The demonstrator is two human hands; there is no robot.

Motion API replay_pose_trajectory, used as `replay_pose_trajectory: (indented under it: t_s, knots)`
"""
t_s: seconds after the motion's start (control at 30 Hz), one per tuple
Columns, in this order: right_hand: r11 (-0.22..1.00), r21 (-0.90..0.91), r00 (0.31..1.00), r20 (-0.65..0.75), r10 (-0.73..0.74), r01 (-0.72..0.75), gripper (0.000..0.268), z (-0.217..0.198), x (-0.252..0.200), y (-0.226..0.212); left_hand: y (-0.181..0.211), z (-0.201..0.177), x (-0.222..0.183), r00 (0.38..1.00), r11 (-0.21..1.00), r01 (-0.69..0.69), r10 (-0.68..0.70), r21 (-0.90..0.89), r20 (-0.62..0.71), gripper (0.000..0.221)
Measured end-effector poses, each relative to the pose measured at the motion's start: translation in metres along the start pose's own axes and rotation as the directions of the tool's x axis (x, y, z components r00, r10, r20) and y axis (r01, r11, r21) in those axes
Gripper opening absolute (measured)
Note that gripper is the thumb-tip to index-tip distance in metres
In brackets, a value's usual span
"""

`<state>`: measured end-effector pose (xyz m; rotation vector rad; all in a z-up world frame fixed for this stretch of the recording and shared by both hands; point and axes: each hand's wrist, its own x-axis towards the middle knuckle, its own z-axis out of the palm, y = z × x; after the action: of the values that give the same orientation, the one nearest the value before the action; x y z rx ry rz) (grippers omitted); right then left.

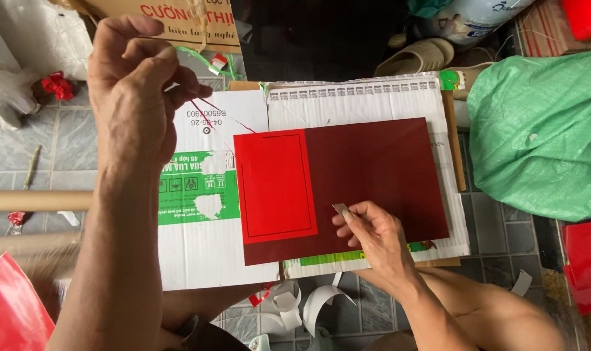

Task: Using a sharp tool to remove excess vinyl from a memorial plate to reveal text.

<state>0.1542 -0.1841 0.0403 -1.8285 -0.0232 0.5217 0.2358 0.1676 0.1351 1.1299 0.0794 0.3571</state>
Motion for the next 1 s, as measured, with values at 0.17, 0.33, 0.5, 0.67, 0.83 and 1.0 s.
replay_pose_trajectory:
  t_s: [0.17,0.33,0.5,0.67,0.83,1.0]
  knots:
    - [0.941,0.149,0.948,0.048,-0.313,0.303,0.041,0.026,0.059,-0.03,-0.012,0.026,-0.025,0.981,1.0,-0.013,0.017,-0.023,0.194,0.023]
    - [0.845,0.501,0.905,0.246,-0.347,0.188,0.031,0.073,0.144,-0.074,-0.018,0.04,-0.027,0.982,0.998,0.006,0.006,-0.063,0.188,0.021]
    - [0.925,0.299,0.876,0.349,-0.334,0.233,0.024,0.08,0.176,-0.094,-0.033,-0.019,-0.005,0.995,0.994,-0.096,0.094,0.049,0.038,0.026]
    - [0.923,0.025,0.915,0.118,-0.385,0.385,0.026,0.071,0.18,-0.118,-0.089,-0.024,-0.027,0.954,0.789,-0.022,-0.167,0.614,0.249,0.06]
    - [0.914,0.021,0.891,0.212,-0.401,0.406,0.026,0.072,0.166,-0.135,-0.108,-0.004,-0.024,0.903,0.47,-0.126,-0.31,0.873,0.297,0.03]
    - [0.917,-0.054,0.917,0.084,-0.39,0.395,0.023,0.048,0.139,-0.125,-0.067,-0.034,-0.032,0.983,0.447,-0.098,-0.095,0.889,0.156,0.026]
